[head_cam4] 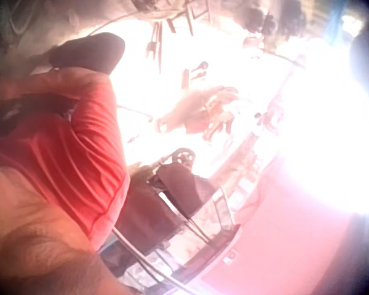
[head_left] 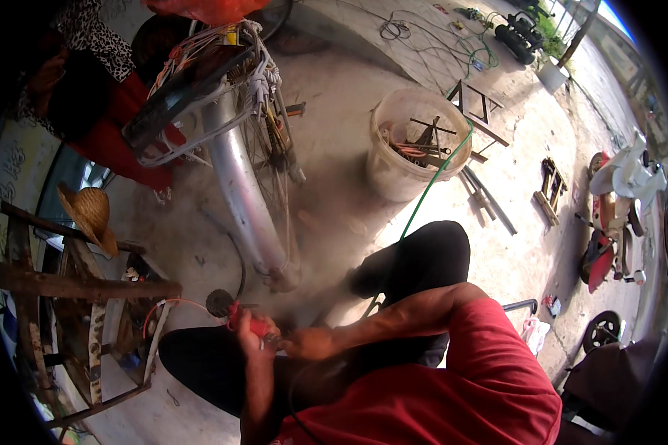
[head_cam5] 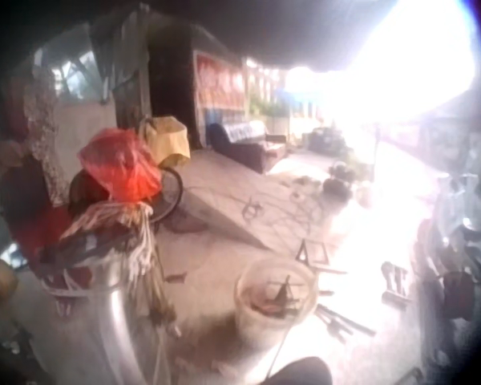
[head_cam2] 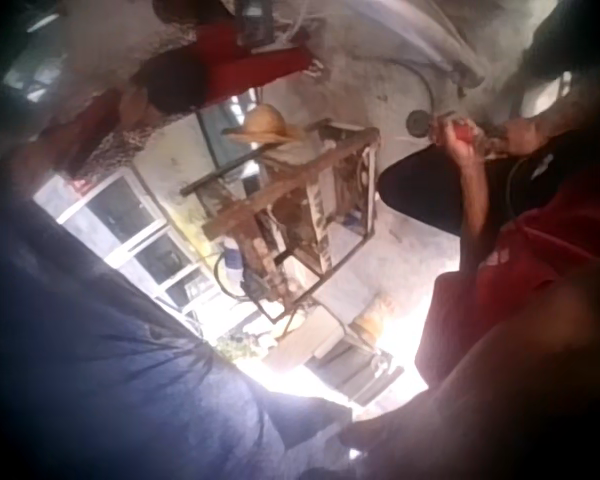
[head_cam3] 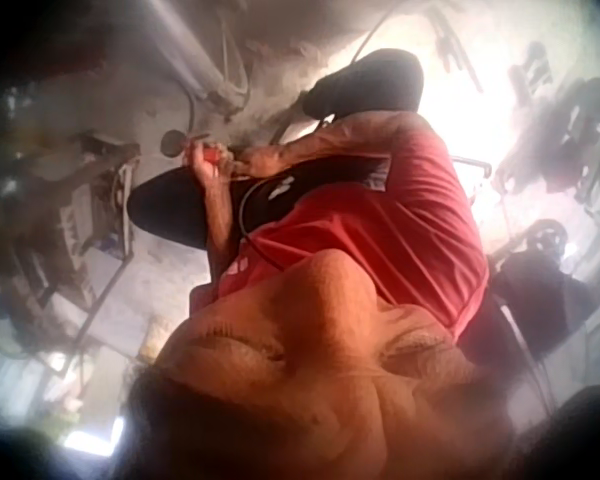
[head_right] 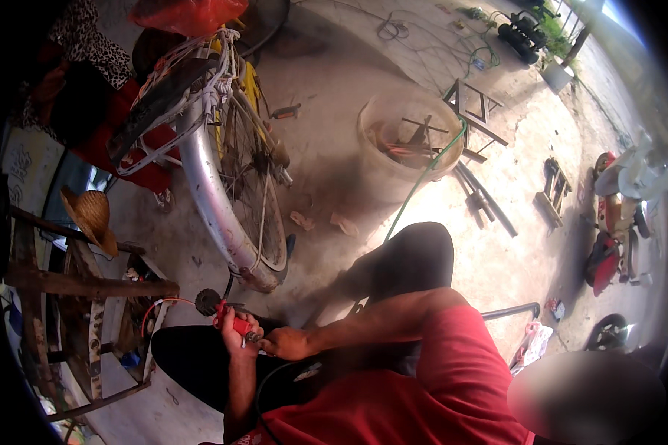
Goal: The person connects a hose to a pressure gauge and valve assembly, tightening the components by hand and using a tool from a bucket.
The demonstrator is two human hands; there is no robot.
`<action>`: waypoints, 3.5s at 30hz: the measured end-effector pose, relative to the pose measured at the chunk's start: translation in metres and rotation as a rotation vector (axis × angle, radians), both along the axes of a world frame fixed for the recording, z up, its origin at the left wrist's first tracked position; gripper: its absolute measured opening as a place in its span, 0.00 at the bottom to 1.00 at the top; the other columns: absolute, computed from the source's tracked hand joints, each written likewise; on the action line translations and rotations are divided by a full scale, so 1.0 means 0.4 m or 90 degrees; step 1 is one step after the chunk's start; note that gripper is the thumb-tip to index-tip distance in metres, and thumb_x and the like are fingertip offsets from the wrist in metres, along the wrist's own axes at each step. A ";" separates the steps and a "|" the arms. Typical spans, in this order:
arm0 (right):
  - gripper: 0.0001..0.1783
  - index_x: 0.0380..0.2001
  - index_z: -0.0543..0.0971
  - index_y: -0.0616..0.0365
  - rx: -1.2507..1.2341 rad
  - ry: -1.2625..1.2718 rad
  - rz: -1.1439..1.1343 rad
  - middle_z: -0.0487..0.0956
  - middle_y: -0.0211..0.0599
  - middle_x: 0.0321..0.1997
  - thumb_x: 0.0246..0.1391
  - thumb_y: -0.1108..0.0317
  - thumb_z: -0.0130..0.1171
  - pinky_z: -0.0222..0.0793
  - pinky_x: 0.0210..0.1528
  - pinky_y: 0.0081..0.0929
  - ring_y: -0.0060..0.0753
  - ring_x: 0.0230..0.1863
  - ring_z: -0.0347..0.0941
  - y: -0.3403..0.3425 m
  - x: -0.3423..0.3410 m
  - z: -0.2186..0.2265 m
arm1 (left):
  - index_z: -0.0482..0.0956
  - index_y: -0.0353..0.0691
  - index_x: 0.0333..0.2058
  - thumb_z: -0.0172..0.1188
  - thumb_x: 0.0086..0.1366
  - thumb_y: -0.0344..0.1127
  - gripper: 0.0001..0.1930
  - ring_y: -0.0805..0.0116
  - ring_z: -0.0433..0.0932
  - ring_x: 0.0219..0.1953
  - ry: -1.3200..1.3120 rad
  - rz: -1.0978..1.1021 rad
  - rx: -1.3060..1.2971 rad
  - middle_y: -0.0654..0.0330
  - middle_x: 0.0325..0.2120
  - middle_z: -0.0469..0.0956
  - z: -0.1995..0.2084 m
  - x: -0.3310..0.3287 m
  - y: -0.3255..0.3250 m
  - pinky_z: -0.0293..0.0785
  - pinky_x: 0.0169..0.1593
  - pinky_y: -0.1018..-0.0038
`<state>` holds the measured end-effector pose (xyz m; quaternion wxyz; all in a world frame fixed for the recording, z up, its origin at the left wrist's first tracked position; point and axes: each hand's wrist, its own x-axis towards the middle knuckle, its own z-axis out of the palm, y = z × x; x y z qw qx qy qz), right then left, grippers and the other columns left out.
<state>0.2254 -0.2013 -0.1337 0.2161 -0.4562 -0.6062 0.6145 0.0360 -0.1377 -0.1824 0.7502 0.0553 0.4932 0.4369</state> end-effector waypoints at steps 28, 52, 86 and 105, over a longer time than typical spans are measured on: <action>0.23 0.37 0.85 0.62 0.111 -0.264 0.204 0.84 0.57 0.38 0.61 0.53 0.51 0.79 0.43 0.51 0.57 0.42 0.83 0.146 0.140 -0.015 | 0.76 0.46 0.31 0.55 0.71 0.57 0.20 0.70 0.72 0.15 0.277 -0.374 -0.092 0.63 0.17 0.75 0.069 0.050 -0.025 0.67 0.19 0.74; 0.14 0.46 0.87 0.48 0.283 -0.313 0.277 0.86 0.35 0.49 0.60 0.62 0.59 0.80 0.43 0.39 0.40 0.51 0.84 0.143 0.227 -0.092 | 0.78 0.40 0.44 0.62 0.69 0.39 0.11 0.75 0.71 0.21 0.096 -0.584 0.279 0.61 0.30 0.79 0.296 1.320 0.475 0.66 0.23 0.74; 0.18 0.48 0.85 0.47 0.173 -0.145 0.156 0.86 0.38 0.48 0.65 0.57 0.49 0.79 0.42 0.45 0.46 0.48 0.84 0.274 0.465 0.066 | 0.78 0.43 0.44 0.49 0.70 0.44 0.14 0.65 0.72 0.28 0.462 -0.974 0.278 0.60 0.35 0.76 -0.335 1.785 0.770 0.70 0.30 0.64; 0.13 0.39 0.89 0.45 0.237 -0.205 0.122 0.87 0.32 0.43 0.58 0.58 0.58 0.79 0.41 0.43 0.41 0.46 0.84 0.302 0.392 0.009 | 0.85 0.36 0.42 0.53 0.72 0.44 0.18 0.71 0.73 0.23 0.489 -1.167 0.437 0.57 0.37 0.83 -0.207 1.739 0.768 0.69 0.24 0.71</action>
